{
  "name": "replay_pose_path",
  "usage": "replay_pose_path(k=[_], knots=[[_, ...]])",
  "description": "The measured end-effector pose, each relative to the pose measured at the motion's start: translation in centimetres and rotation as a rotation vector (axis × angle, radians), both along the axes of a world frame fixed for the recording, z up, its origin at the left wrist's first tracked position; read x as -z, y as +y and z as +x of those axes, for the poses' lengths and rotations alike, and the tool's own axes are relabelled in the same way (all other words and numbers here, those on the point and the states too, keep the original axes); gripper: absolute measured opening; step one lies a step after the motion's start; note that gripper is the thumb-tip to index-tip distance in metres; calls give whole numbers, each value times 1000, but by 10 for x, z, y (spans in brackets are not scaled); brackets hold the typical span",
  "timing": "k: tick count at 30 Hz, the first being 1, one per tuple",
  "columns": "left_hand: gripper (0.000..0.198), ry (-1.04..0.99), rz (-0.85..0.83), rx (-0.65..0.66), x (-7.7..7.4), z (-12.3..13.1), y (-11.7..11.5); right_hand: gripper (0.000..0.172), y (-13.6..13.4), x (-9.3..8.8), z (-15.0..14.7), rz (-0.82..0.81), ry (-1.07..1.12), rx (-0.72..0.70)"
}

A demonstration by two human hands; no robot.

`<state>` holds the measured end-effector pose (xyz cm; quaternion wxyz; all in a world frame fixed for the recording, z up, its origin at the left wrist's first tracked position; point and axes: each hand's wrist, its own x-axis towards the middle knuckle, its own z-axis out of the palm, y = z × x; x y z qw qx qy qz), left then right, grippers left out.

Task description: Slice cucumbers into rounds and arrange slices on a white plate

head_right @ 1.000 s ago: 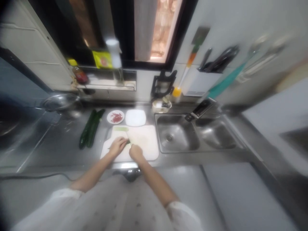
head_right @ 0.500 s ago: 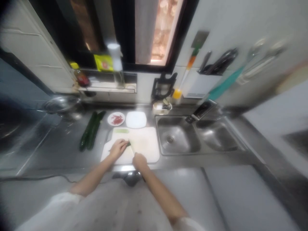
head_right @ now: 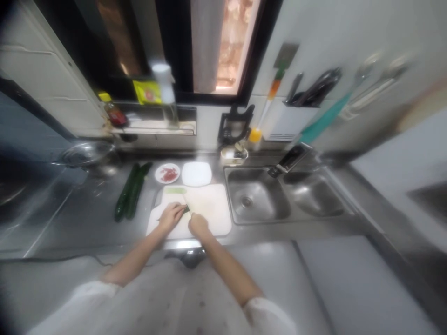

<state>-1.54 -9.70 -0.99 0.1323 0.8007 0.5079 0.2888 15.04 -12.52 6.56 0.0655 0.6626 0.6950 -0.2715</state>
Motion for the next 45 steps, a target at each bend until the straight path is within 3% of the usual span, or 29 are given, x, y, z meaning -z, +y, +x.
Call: replay_pose_path(k=[6,21,45], knots=[[27,-9,-8,-8,-2,0,-1,34,-2,-2,0,-19,-11,2],[27,-20,-22,-16,1,1,-1,32,-37,-6,16,-93,-70,30],[26,-8,0,-13,0,1,-3,32,-4,-7,3,-30,-18,-6]])
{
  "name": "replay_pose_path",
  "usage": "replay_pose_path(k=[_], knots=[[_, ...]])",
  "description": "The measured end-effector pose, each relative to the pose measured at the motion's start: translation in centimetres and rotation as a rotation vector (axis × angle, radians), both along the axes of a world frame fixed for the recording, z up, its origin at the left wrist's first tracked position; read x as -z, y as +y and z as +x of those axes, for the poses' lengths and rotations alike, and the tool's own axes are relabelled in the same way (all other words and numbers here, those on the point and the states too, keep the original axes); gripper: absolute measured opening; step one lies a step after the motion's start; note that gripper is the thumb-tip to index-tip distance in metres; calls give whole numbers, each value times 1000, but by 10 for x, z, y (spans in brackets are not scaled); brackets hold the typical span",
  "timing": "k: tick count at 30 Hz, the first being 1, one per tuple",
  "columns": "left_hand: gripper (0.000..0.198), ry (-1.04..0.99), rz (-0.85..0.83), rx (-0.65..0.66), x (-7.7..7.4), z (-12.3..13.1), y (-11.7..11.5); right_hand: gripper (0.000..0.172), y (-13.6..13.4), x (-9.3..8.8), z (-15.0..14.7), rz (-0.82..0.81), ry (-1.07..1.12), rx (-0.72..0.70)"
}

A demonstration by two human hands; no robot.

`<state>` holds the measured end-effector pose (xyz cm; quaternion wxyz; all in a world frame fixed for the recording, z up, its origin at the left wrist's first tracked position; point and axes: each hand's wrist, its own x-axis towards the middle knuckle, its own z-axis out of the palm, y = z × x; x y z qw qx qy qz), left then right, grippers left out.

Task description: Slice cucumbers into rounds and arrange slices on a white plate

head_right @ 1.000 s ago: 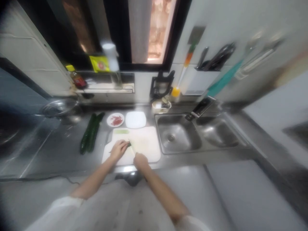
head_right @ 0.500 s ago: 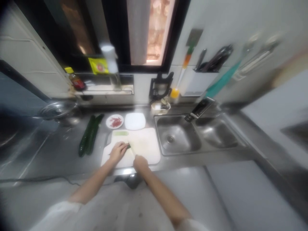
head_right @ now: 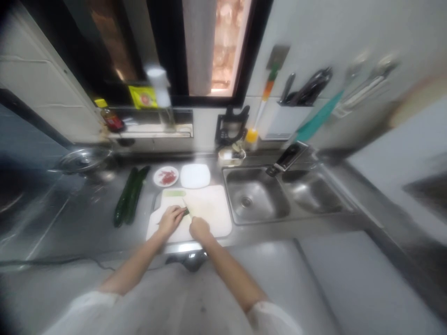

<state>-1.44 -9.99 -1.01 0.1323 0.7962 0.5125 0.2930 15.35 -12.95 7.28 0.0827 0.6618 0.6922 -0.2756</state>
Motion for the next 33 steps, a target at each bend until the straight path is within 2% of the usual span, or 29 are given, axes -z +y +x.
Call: replay_pose_path(k=[9,14,19,24,29,33], knots=[[27,4,4,-10,1,0,0,30,-30,8,16,-41,-29,27],[27,58,31,-44,0,2,-1,30,-41,-1,27,-75,-37,9],[27,66,7,-92,-7,4,-3,30,-39,-13,35,-90,-66,-15],[27,24,-52,-120,-12,4,-5,31,-35,-17,44,-20,-167,-6],[31,-109,-98,-241,-18,2,-2,33,-27,-21,52,24,-231,37],[33,-225,-162,-296,-30,-1,10,33,-24,-26,58,153,-269,24]])
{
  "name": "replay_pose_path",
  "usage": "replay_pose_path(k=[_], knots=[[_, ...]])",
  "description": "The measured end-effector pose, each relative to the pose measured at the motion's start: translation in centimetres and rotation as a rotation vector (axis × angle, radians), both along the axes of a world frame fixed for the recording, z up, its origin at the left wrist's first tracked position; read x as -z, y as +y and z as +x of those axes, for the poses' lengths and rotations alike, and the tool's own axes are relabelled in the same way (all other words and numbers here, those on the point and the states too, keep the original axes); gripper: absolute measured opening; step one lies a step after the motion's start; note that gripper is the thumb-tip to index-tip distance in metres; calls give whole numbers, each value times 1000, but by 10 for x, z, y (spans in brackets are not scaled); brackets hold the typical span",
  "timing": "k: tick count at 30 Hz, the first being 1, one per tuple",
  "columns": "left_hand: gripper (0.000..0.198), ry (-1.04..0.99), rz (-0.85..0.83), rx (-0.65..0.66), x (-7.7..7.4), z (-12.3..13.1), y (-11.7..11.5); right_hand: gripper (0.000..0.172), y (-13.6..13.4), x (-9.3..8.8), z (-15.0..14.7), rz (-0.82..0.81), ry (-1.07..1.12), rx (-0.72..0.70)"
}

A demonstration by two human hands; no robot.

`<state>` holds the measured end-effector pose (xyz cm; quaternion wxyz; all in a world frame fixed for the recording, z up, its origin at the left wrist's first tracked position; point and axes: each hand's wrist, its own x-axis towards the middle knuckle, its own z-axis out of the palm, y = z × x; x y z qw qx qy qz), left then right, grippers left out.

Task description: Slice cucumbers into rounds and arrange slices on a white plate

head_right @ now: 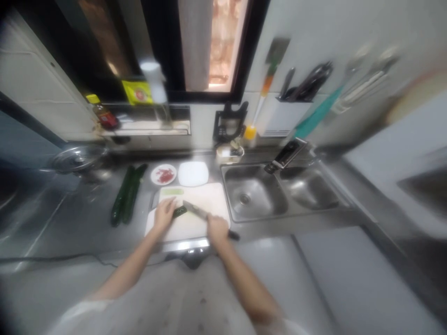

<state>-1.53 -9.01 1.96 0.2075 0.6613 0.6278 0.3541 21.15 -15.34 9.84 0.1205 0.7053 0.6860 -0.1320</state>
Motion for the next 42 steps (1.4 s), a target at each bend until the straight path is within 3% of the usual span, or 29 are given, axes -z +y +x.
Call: replay_pose_path(k=[4,10,17,23,28,31,34,42], knots=[[31,-26,-26,116,-18,3,12,41,1,-1,4,101,-21,-26],[34,84,-101,415,-41,20,15,41,0,1,5,156,-4,-72],[25,124,-163,497,-44,35,11,42,-7,8,10,186,7,-95],[8,5,-210,421,-39,44,10,43,-12,11,15,144,-4,-82],[10,-110,-316,190,-33,39,23,48,-15,11,20,105,0,-41],[11,-77,-333,34,-26,31,38,47,-17,11,22,84,11,-16],[15,-4,-351,-41,-17,26,54,45,-18,12,25,67,45,26],[22,144,-384,-98,0,24,82,40,-19,14,29,68,107,118]])
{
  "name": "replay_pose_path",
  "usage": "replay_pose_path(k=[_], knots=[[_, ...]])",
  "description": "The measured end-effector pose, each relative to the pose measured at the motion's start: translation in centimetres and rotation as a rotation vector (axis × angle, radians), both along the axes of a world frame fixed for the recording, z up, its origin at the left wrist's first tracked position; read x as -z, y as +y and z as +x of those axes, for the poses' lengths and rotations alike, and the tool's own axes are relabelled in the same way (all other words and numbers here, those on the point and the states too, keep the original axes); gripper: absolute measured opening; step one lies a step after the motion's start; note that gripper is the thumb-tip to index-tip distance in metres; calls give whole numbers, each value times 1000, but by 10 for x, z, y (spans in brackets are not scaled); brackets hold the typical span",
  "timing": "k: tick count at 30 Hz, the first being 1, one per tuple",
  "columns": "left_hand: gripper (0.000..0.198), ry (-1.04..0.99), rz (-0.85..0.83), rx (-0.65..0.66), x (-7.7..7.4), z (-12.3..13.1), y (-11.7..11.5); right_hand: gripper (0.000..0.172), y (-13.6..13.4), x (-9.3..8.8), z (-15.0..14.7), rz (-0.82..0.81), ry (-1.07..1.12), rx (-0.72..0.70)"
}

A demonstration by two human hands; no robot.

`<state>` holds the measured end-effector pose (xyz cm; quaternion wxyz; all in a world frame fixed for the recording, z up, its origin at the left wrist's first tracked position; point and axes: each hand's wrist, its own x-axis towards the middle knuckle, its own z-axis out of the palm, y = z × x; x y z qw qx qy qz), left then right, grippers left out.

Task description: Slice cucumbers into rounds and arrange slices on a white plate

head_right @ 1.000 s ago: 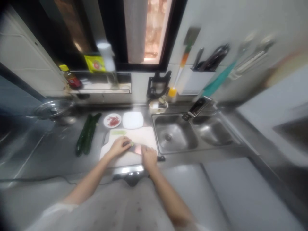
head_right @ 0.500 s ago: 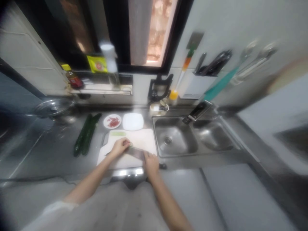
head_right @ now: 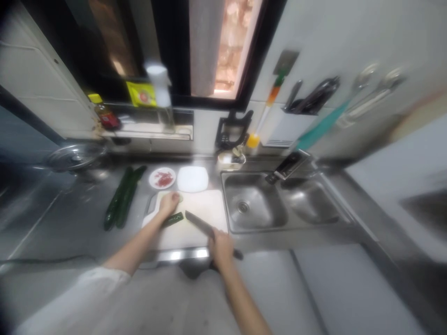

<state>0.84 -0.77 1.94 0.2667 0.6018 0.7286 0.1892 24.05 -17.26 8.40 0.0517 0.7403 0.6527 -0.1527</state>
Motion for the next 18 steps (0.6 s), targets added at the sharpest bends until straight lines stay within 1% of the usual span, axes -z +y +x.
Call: replay_pose_path(k=[4,9,12,18], knots=[[23,40,21,45,5,0,7,35,1,-1,-1,13,35,19],[25,105,72,130,7,-1,10,35,7,-6,-3,-4,95,83],[26,141,104,186,7,-4,10,37,11,-7,-4,-9,121,94],[22,230,126,297,3,-14,6,38,16,-5,-5,-13,162,88]])
